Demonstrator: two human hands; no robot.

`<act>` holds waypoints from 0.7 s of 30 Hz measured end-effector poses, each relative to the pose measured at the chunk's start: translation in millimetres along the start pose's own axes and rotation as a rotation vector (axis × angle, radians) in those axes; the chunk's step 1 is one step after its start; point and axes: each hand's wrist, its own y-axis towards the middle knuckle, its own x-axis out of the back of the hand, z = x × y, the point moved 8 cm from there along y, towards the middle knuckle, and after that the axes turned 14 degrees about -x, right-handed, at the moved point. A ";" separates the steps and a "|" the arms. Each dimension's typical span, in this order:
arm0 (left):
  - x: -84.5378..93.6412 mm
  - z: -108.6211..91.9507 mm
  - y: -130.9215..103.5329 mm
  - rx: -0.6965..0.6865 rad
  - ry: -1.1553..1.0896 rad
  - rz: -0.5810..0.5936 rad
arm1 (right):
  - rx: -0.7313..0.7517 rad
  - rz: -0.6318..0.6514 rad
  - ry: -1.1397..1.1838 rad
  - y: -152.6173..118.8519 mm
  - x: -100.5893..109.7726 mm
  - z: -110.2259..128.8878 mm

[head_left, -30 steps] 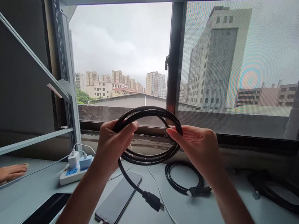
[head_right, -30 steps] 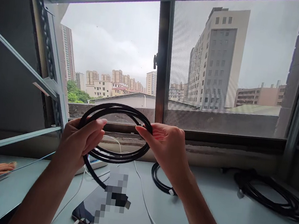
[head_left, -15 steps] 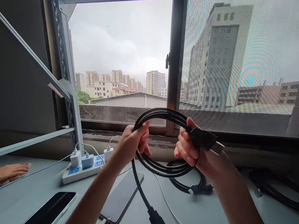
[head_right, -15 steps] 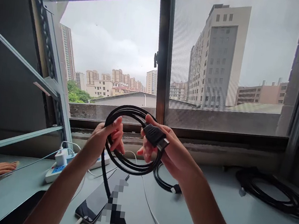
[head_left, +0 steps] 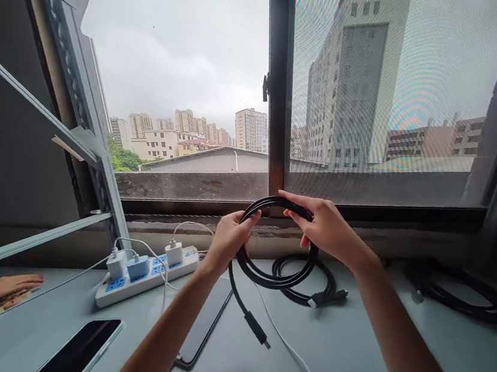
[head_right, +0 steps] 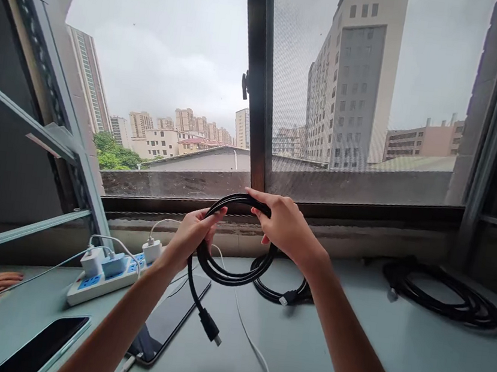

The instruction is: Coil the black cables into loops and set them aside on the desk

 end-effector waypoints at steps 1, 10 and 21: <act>-5.8 8.5 -0.8 0.055 -0.052 0.016 | -0.065 -0.010 -0.005 6.5 1.5 -10.6; -68.1 102.0 -27.4 0.484 -0.332 0.218 | -0.654 0.171 -0.143 34.1 -23.3 -128.0; -90.3 156.5 -45.6 0.393 -0.239 0.245 | -0.965 0.448 -0.352 18.2 -69.0 -211.4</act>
